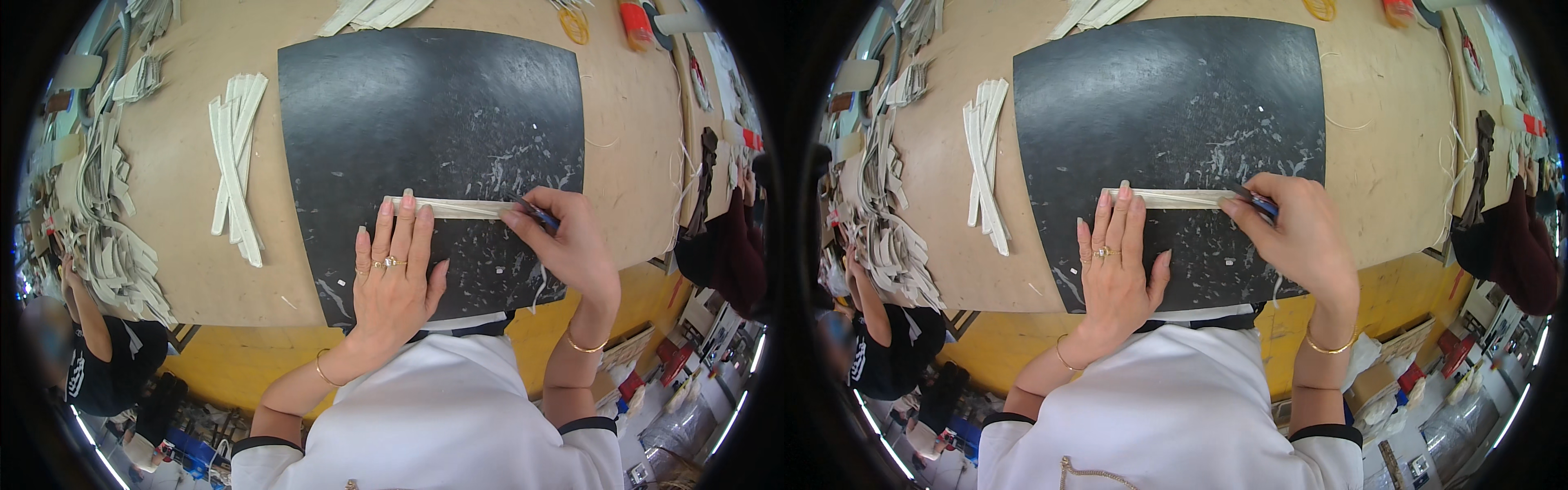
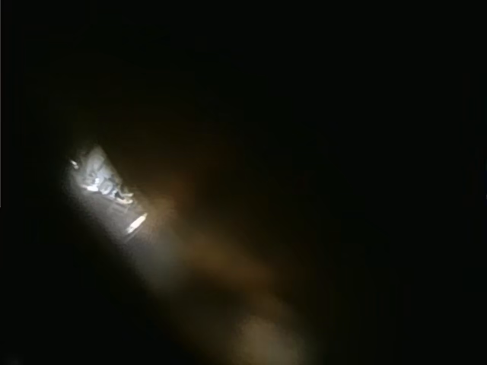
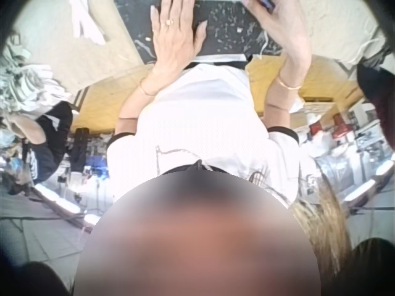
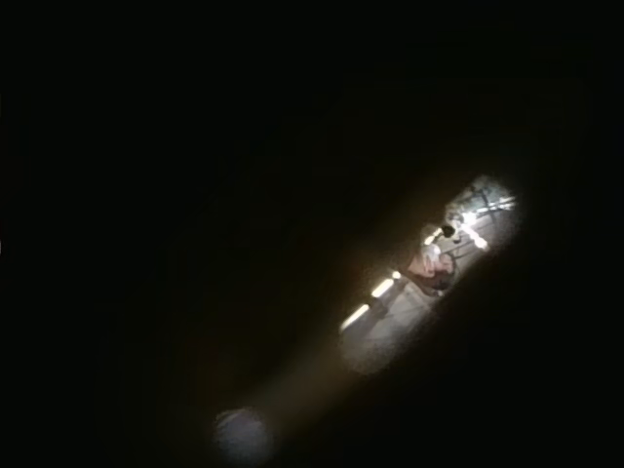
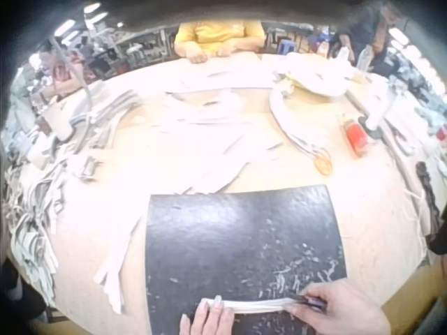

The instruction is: The person repeatedly picks up white fabric strips, places them on a black cutting mat, and trims edges with a small blade. Trimmed pieces are set aside on the table. The process continues with multiple strips in a repetitive manner.

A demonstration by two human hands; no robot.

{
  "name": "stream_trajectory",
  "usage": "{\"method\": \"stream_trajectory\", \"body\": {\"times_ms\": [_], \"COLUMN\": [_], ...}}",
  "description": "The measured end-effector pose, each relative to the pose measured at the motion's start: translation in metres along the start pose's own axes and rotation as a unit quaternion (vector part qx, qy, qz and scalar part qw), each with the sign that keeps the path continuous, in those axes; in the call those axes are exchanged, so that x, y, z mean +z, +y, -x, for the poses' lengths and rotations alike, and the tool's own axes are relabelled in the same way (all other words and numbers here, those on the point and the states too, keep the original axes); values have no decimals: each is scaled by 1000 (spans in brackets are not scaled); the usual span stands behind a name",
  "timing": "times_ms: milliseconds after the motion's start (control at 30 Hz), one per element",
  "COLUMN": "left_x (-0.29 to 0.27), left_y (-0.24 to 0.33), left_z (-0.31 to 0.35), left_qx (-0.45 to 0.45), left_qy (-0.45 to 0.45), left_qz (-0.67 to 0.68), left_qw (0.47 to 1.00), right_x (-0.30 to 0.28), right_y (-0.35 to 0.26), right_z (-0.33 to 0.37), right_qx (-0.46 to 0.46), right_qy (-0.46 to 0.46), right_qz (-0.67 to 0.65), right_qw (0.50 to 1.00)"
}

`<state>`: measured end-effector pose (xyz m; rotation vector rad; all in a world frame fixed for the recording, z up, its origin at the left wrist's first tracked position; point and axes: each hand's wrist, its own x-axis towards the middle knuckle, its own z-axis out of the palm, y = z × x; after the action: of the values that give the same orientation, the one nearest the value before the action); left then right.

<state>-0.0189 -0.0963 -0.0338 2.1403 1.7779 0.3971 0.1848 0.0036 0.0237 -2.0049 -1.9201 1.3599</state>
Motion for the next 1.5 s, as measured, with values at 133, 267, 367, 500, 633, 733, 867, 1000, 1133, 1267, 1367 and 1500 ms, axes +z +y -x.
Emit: {"method": "stream_trajectory", "body": {"times_ms": [133, 267, 367, 500, 633, 733, 867, 1000, 1133, 1267, 1367, 1500], "left_x": [2, 4, 4, 4, 3, 3, 6, -2, -16, -23, -20, -23], "left_y": [1, 4, 8, 10, 12, 20, 32, 19, -9, -23, -25, -23], "left_z": [-1, -5, -5, -6, -7, -9, -13, -13, -8, -2, -5, -6], "left_qx": [2, -7, -14, -23, -33, -45, -61, -66, -55, 17, 29, 22], "left_qy": [-2, -1, -9, -22, -42, -45, -42, -85, -62, -95, -89, -81], "left_qz": [54, 45, 31, 18, 15, 19, 25, 10, -40, 30, 45, 29], "left_qw": [999, 999, 999, 999, 998, 998, 997, 994, 996, 995, 995, 996], "right_x": [-7, -8, -8, -7, -5, -4, -1, 4, 24, 41, 41, 37], "right_y": [14, 17, 16, 15, 16, 16, 13, 2, -16, -29, -36, -46], "right_z": [1, 0, -1, -3, -3, -3, -2, 6, 10, 3, 2, 2], "right_qx": [18, 11, 20, 21, 18, 14, 14, 11, -73, -72, -71, -92], "right_qy": [-21, -24, -23, -16, -4, 0, 19, 55, 83, 67, 77, 58], "right_qz": [-40, -52, -53, -54, -46, -45, -23, 23, 52, 28, 22, -93], "right_qw": [999, 998, 998, 998, 999, 999, 999, 998, 993, 995, 994, 990]}}
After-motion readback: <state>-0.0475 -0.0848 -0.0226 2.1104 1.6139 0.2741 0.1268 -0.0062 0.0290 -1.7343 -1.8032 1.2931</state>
